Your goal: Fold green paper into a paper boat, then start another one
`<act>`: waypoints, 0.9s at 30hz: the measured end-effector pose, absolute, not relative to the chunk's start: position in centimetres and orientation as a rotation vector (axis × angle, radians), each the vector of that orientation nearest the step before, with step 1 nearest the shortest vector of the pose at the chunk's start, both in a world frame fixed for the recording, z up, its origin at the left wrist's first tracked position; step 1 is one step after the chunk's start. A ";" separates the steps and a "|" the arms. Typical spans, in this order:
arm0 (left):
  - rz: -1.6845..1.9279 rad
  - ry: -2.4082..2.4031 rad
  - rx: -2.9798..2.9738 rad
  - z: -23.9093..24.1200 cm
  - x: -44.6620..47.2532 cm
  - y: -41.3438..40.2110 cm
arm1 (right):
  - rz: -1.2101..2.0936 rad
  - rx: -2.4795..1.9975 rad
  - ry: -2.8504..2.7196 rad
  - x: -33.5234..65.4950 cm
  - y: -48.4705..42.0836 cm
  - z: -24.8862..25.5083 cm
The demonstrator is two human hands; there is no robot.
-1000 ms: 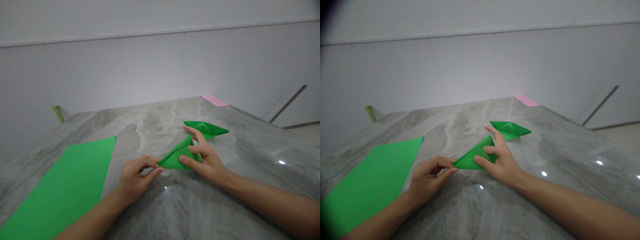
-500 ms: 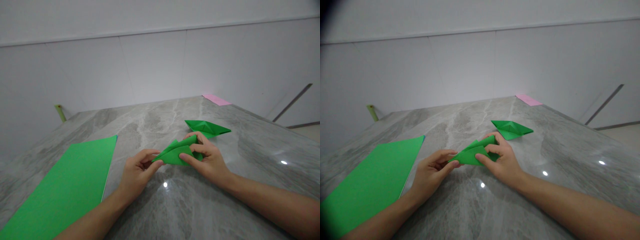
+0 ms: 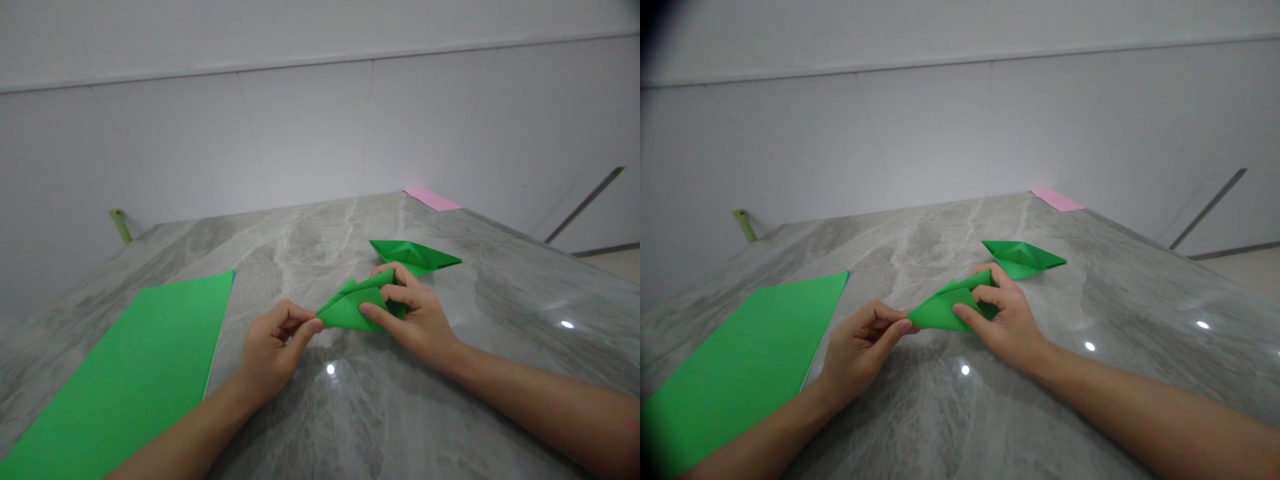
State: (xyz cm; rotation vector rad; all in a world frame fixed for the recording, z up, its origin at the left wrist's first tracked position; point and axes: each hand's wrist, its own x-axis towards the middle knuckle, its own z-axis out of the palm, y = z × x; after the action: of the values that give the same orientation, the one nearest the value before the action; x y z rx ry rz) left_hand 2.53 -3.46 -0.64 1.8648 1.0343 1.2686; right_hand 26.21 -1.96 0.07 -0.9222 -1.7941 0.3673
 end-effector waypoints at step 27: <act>1.300 1.116 2.163 0.6 2.1 -3.0 | 0.337 -0.945 -1.780 26.6 -1.6 -0.1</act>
State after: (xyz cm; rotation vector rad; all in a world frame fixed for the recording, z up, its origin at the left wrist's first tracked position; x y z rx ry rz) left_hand 2.15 -3.02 0.62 2.1627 1.1161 1.2997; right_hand 26.62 -1.65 -0.13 -0.9445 -1.7795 0.3373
